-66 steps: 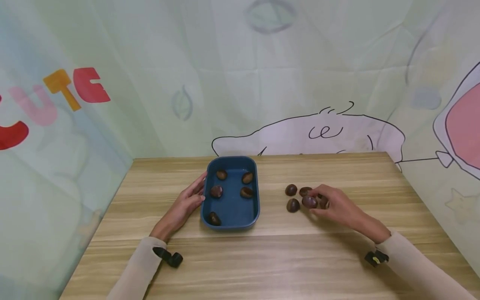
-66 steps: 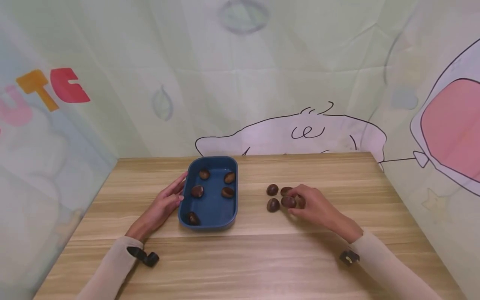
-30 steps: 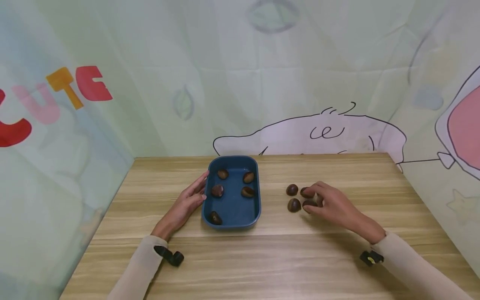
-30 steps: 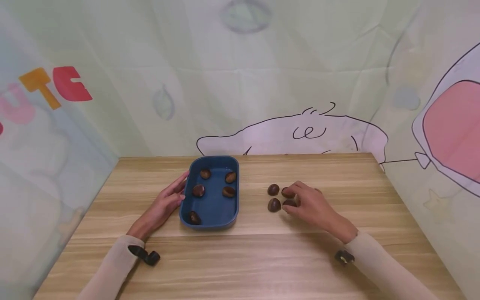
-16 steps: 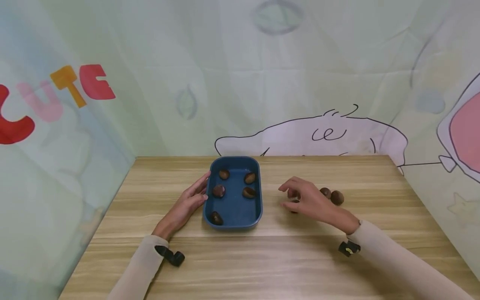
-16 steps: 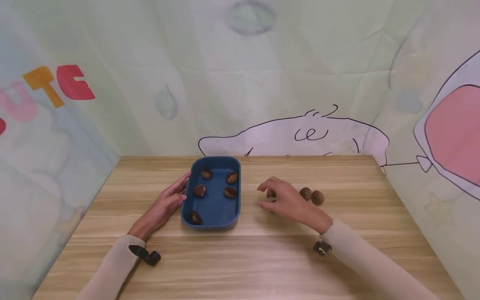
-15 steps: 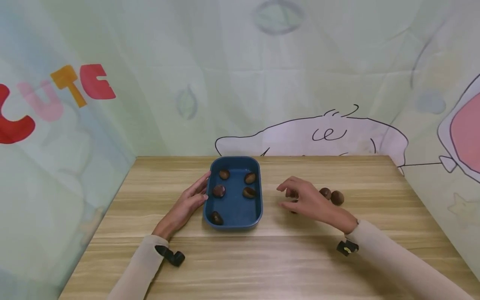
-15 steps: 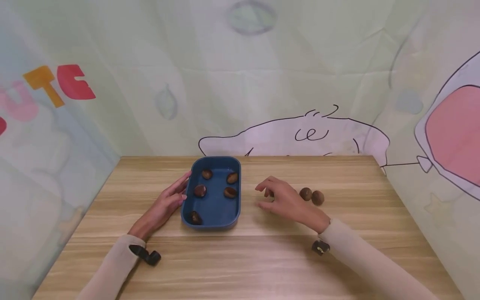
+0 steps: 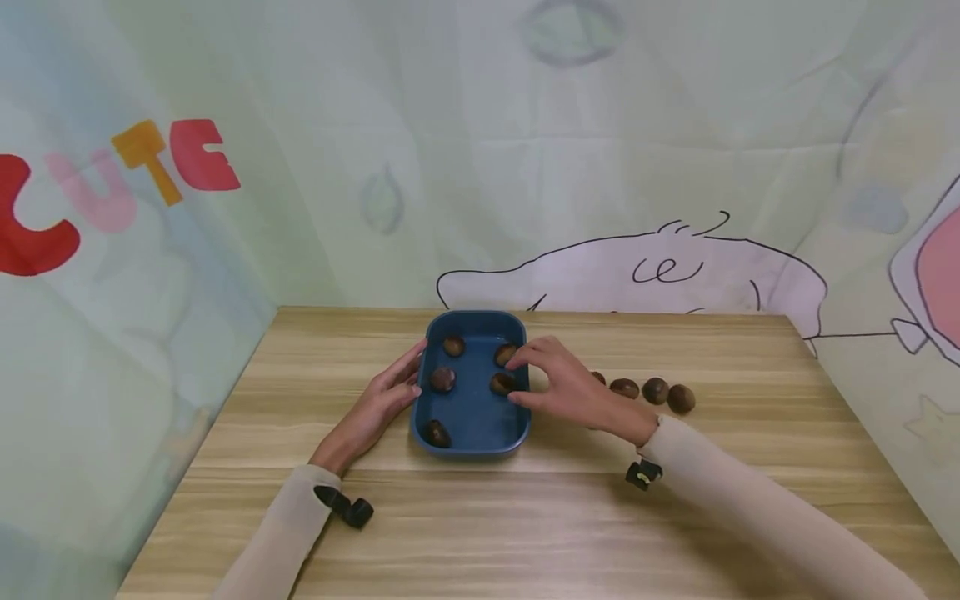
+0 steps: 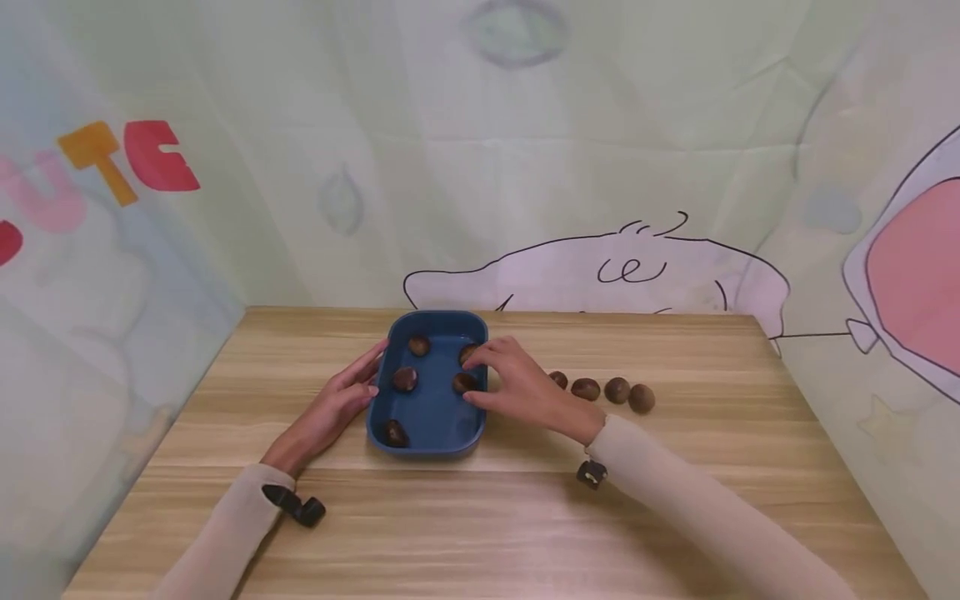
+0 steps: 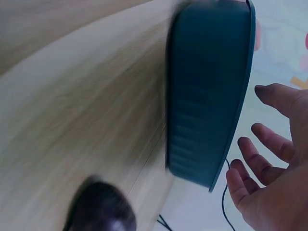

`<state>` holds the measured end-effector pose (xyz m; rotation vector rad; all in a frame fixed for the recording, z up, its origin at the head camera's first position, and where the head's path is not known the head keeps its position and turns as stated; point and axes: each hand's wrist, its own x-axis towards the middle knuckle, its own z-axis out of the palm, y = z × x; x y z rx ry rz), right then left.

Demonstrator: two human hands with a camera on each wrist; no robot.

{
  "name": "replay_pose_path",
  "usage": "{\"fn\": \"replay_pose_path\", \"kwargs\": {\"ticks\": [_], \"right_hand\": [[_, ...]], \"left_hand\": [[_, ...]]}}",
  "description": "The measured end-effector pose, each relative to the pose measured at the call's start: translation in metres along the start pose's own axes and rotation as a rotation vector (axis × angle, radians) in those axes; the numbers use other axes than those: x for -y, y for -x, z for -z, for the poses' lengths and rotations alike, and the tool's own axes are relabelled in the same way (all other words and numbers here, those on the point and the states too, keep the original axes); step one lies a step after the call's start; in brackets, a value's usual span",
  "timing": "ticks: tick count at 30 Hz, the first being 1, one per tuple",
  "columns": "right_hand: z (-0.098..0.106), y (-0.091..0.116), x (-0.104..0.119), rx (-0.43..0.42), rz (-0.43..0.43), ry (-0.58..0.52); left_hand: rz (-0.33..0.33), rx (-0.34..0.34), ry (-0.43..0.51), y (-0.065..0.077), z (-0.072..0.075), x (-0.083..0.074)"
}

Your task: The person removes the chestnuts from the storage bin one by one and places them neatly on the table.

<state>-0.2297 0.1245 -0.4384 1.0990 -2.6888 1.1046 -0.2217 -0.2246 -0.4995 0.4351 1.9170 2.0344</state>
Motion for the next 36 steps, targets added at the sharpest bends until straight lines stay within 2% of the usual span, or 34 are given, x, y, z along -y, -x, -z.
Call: {"fn": "replay_pose_path", "kwargs": {"ticks": [8, 16, 22, 28, 36], "right_hand": [[-0.015, -0.026, 0.002, 0.071, 0.021, 0.01], [-0.03, -0.047, 0.002, 0.167, 0.0, 0.032], [-0.035, -0.059, 0.003, 0.195, 0.003, 0.046], [-0.039, -0.072, 0.003, 0.228, -0.005, 0.072], [-0.052, -0.086, -0.001, 0.26, 0.01, 0.143]], "left_hand": [[-0.005, 0.045, -0.011, -0.001, 0.0, -0.004], [0.021, 0.137, -0.099, -0.002, 0.011, -0.012], [0.059, 0.216, -0.149, -0.002, 0.022, -0.017], [0.066, 0.29, -0.144, -0.003, 0.026, -0.019], [0.073, 0.304, -0.124, -0.002, 0.024, -0.02]]}}
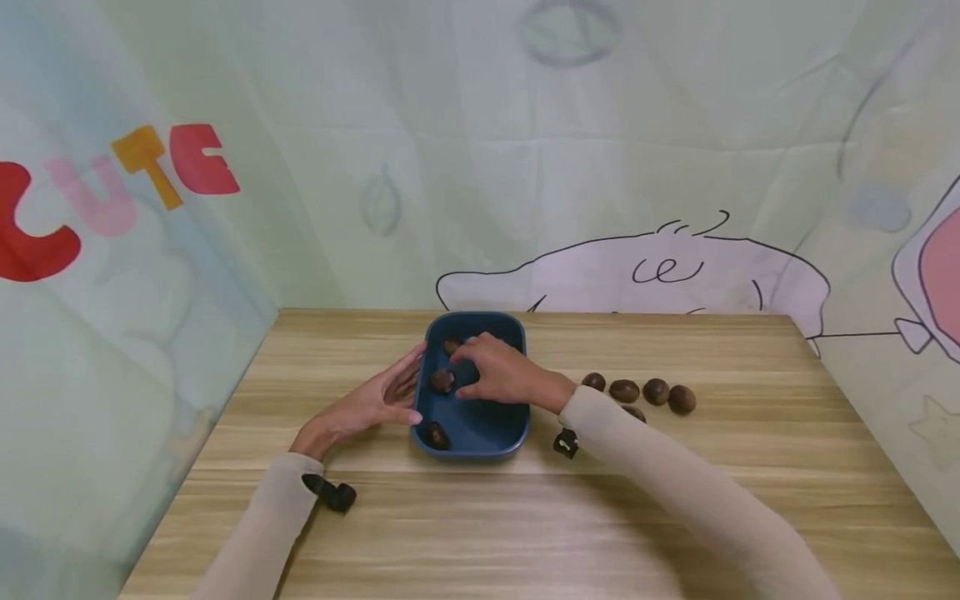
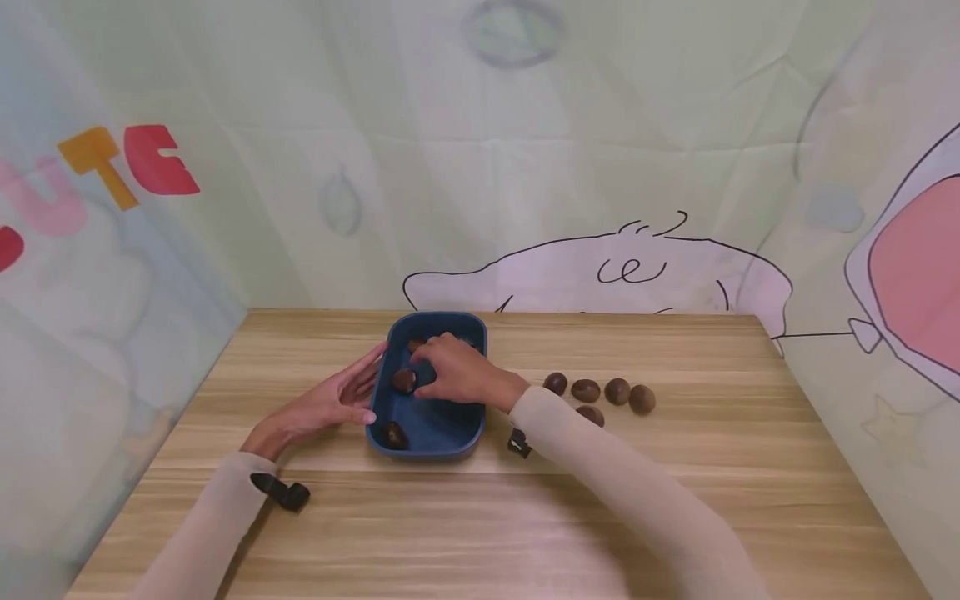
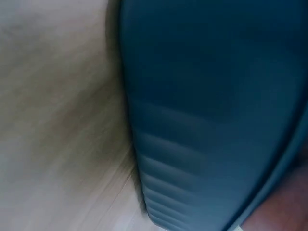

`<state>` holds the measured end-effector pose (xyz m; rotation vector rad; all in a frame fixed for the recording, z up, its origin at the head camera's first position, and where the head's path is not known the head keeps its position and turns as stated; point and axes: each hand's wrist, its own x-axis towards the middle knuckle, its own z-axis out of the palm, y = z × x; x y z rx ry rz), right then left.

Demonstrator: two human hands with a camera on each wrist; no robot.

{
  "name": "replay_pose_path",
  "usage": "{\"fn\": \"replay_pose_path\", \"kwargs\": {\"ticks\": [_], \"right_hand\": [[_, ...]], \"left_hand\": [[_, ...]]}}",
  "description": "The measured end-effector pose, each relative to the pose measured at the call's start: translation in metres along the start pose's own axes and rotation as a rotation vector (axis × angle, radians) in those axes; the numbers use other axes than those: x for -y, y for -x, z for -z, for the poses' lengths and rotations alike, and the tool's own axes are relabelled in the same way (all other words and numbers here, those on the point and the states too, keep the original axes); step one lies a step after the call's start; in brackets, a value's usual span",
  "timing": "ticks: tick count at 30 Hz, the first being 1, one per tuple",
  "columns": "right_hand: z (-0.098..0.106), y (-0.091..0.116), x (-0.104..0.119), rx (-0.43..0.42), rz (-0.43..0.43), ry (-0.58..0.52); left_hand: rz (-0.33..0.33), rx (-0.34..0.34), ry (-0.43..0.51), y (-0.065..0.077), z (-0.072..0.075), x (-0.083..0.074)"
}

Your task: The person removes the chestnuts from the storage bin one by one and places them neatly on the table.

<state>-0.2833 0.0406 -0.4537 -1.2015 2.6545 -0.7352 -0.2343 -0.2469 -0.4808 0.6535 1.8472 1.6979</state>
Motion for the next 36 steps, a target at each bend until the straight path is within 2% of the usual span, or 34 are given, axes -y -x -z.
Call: {"fn": "replay_pose_path", "kwargs": {"ticks": [6, 12, 13, 14, 19, 21, 27, 36], "right_hand": [[-0.016, -0.017, -0.015, 0.004, 0.005, 0.027], [-0.009, -0.019, -0.002, 0.054, -0.006, -0.002], [-0.013, -0.022, -0.005, 0.059, -0.007, -0.003], [-0.019, -0.025, -0.01, 0.057, 0.001, 0.009], [-0.024, -0.029, -0.005, 0.052, 0.012, 0.091], [-0.013, -0.023, 0.011, 0.057, 0.002, 0.118], [-0.006, -0.015, 0.015, 0.02, -0.008, 0.13], [0.015, 0.019, 0.011, -0.155, -0.017, -0.053]], "left_hand": [[0.008, -0.016, 0.003, 0.0, -0.002, 0.001], [0.028, 0.006, 0.02, 0.0, -0.003, 0.001], [0.027, 0.009, 0.024, 0.0, -0.003, 0.001], [0.026, 0.012, 0.025, 0.0, -0.003, 0.001], [0.008, 0.029, 0.044, 0.001, -0.003, 0.002], [0.005, 0.031, 0.049, 0.002, -0.003, 0.002], [0.012, 0.011, 0.065, 0.003, -0.004, 0.003], [-0.004, 0.019, 0.058, 0.002, -0.004, 0.005]]}}
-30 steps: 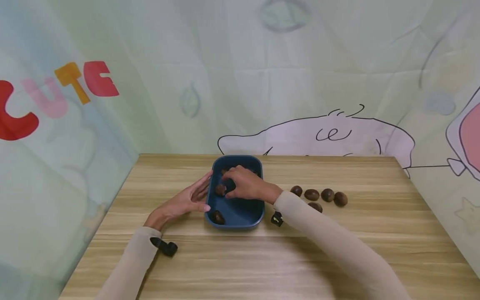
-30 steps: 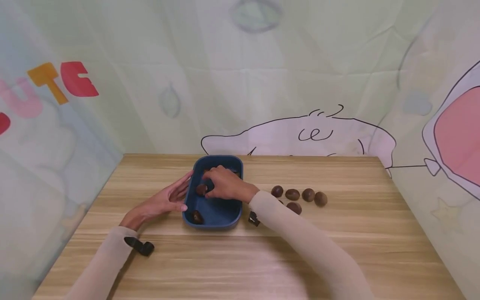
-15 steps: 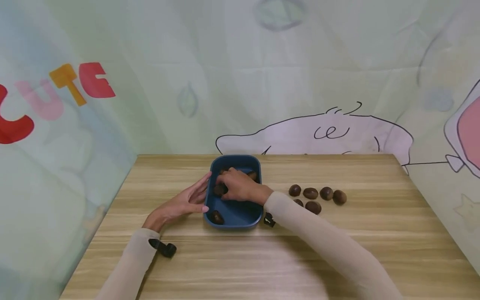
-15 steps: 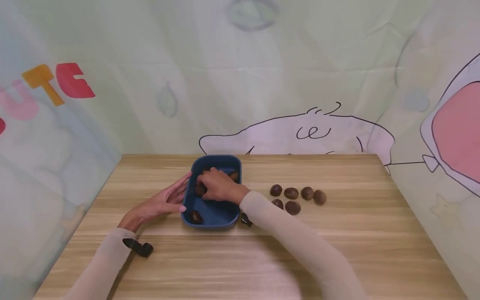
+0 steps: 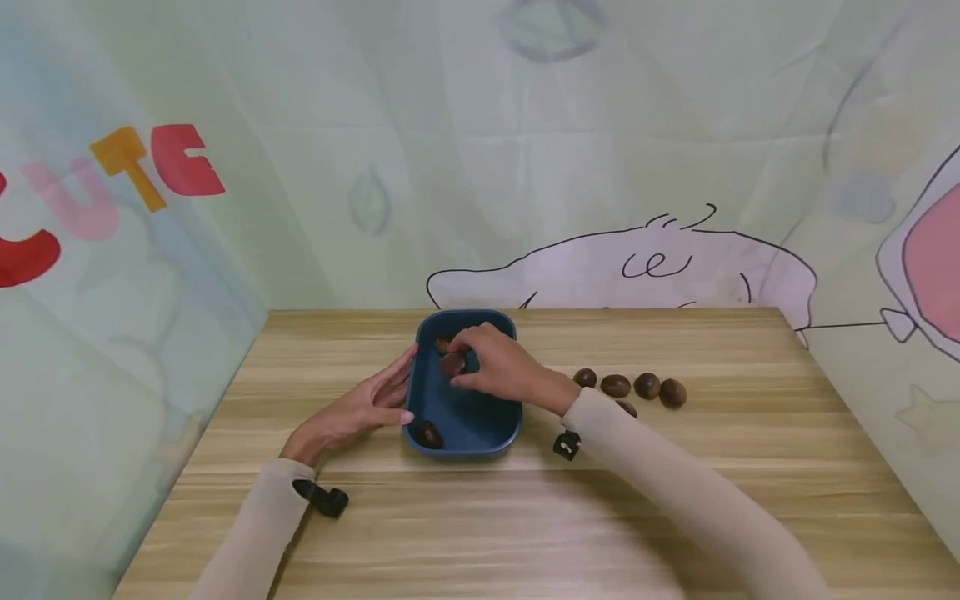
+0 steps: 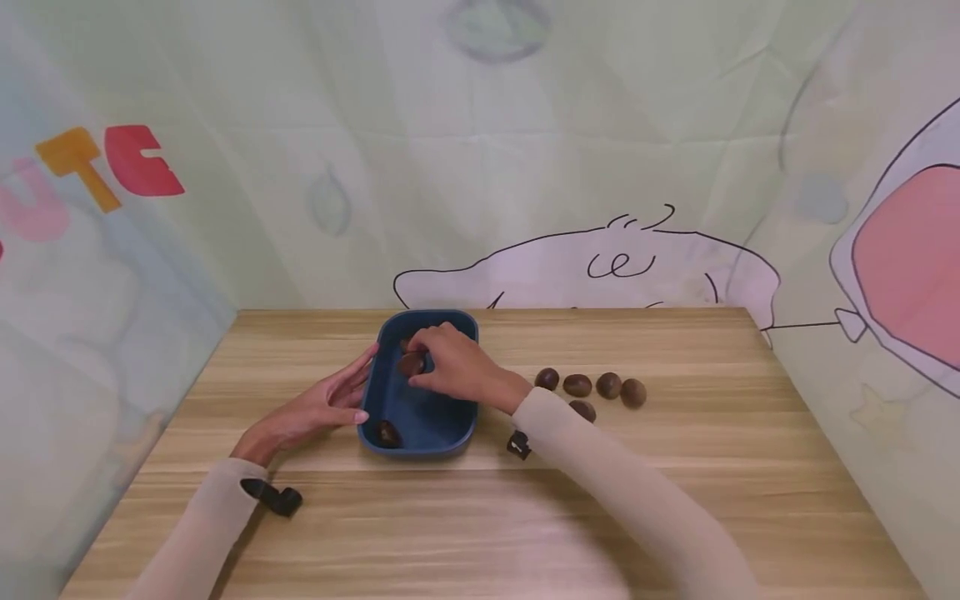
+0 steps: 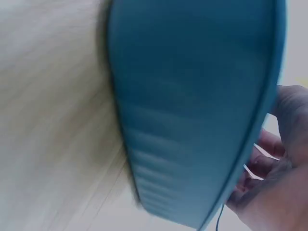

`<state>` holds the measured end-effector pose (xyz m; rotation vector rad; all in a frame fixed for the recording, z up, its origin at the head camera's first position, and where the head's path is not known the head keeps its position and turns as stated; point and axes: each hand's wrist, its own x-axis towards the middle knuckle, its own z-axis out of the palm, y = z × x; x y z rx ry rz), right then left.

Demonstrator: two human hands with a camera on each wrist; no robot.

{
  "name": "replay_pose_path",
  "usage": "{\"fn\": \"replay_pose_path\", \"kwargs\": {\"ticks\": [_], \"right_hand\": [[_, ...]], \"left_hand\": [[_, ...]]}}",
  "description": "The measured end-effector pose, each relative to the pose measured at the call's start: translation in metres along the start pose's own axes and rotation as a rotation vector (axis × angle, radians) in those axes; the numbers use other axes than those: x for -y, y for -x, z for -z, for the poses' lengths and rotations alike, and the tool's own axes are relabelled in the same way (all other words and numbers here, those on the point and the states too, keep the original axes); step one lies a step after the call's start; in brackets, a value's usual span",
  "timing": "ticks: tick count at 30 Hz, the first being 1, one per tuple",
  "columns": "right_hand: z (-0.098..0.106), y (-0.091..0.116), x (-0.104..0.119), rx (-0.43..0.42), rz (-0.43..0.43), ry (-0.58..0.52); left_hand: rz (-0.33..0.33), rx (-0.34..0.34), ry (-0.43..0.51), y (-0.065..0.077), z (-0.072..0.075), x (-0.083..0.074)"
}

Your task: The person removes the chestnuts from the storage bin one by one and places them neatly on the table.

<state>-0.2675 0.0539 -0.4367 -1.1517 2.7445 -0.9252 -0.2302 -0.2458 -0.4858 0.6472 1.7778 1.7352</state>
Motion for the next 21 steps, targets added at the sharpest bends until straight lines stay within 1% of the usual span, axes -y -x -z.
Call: {"fn": "replay_pose_path", "kwargs": {"ticks": [6, 10, 14, 19, 21], "right_hand": [[0.013, 0.023, -0.005, -0.101, 0.005, -0.056], [0.021, 0.043, -0.01, -0.174, 0.015, -0.127], [0.03, 0.062, -0.015, -0.224, 0.007, -0.179], [0.036, 0.084, -0.021, -0.282, -0.016, -0.206], [0.037, 0.094, -0.024, -0.298, -0.042, -0.201]], "left_hand": [[-0.008, -0.007, -0.006, 0.002, 0.002, -0.001], [-0.011, -0.003, 0.001, 0.001, 0.001, -0.002], [-0.018, 0.006, -0.001, 0.001, 0.001, -0.001], [-0.013, 0.002, -0.014, 0.001, 0.002, 0.001], [-0.003, -0.002, -0.012, 0.001, 0.002, 0.002]]}}
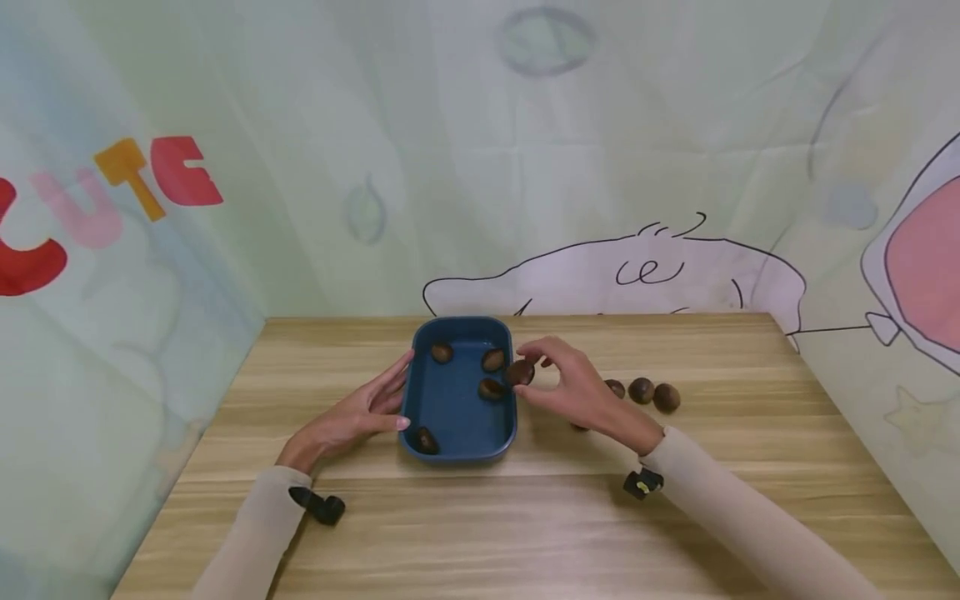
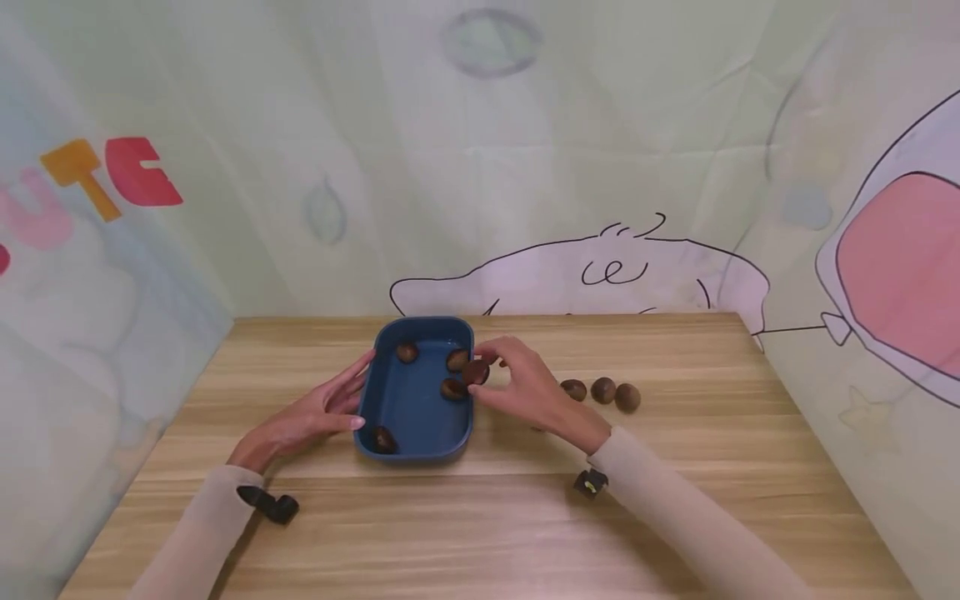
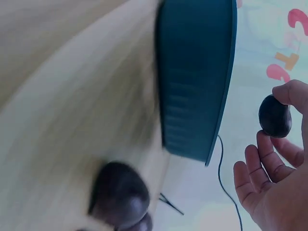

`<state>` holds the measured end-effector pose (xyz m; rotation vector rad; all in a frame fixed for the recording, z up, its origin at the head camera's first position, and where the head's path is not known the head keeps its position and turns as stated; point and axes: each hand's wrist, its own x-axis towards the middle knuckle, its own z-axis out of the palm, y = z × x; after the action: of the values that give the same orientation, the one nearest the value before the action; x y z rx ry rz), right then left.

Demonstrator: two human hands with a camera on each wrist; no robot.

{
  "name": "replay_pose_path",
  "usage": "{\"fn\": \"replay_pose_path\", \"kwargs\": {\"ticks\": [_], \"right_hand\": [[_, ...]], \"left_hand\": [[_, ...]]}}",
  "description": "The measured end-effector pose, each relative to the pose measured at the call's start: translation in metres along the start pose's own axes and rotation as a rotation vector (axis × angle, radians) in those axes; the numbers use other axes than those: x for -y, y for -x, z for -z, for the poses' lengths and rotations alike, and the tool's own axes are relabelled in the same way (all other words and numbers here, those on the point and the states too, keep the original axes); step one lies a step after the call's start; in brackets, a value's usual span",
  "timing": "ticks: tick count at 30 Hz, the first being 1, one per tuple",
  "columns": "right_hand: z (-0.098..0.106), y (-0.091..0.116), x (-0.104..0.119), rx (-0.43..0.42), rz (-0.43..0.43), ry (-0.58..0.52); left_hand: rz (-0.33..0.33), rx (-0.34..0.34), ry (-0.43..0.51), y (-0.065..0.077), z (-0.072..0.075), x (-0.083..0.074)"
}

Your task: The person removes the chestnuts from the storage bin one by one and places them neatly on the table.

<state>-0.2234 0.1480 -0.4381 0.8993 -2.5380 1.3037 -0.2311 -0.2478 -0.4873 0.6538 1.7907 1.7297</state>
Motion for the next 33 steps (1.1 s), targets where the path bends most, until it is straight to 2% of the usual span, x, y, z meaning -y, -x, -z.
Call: {"fn": "replay_pose_path", "kwargs": {"ticks": [8, 13, 19, 24, 33], "right_hand": [[0.021, 0.039, -0.014, -0.031, -0.103, 0.018], [0.041, 0.06, -0.024, -0.08, -0.135, 0.054], [0.061, 0.076, -0.029, -0.141, -0.142, 0.133], [0.071, 0.087, -0.034, -0.171, -0.125, 0.149], [0.086, 0.104, -0.045, -0.146, -0.256, 0.168]], "left_hand": [[0.027, 0.01, 0.018, 0.002, -0.002, 0.0], [0.032, 0.013, 0.024, 0.001, -0.003, 0.0], [0.036, 0.008, 0.018, -0.001, -0.003, 0.0], [0.021, 0.014, 0.015, -0.002, -0.002, -0.001], [0.033, -0.008, -0.001, -0.002, -0.001, -0.003]]}}
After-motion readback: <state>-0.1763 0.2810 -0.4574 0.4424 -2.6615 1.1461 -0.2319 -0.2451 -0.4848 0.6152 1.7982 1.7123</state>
